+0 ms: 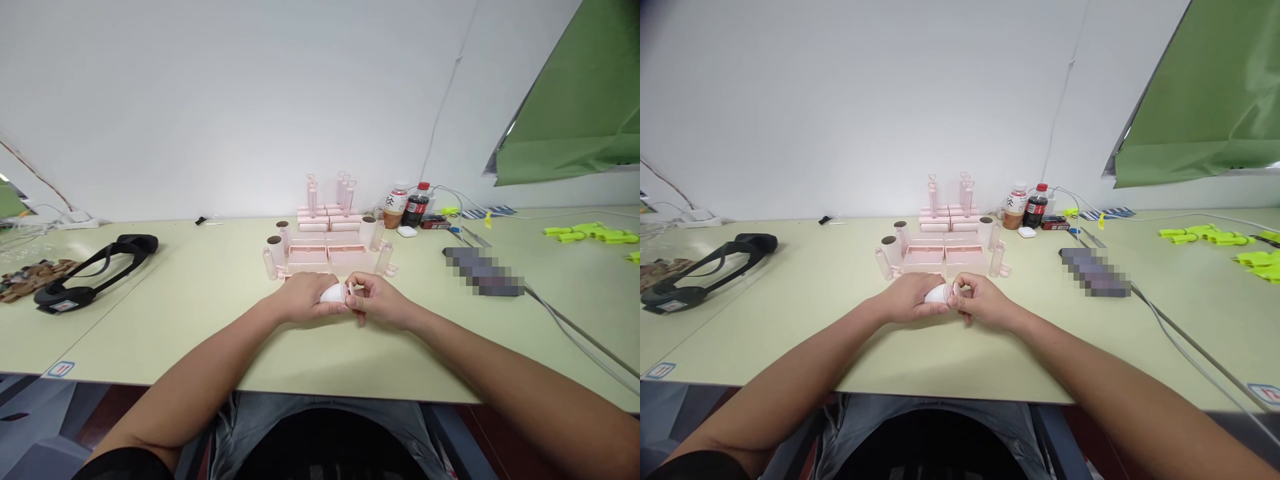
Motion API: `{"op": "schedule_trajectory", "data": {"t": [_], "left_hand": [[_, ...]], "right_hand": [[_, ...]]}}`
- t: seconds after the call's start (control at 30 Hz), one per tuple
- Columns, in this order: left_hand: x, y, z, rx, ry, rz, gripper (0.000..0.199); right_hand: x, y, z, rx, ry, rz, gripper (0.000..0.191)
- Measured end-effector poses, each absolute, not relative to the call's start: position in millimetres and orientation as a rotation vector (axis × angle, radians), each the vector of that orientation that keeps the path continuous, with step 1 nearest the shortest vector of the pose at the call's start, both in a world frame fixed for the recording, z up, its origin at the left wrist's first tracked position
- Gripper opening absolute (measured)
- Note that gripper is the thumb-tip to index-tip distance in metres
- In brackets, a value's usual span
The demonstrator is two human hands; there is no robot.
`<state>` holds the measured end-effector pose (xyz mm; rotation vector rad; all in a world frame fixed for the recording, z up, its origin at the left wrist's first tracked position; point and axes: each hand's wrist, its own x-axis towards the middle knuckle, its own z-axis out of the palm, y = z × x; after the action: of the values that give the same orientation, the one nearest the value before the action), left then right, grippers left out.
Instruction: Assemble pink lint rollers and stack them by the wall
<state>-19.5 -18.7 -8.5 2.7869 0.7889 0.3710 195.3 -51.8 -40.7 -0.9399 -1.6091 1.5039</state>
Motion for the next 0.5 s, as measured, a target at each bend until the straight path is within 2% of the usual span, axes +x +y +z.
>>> {"op": "schedule_trajectory", "data": {"t": [0.3, 0.5], "left_hand": [[-18.4, -18.4, -11.4, 2.788, 0.94, 0.378, 0.06], [-14.6, -22.8, -12.2, 2.867, 1.026, 0.39, 0.054]], "right_hand": [[196.6, -47.4, -44.2, -0.945, -1.616, 1.476, 0.039], [200.6, -44.8, -49.7, -1.025, -1.765, 1.209, 0.045]]}}
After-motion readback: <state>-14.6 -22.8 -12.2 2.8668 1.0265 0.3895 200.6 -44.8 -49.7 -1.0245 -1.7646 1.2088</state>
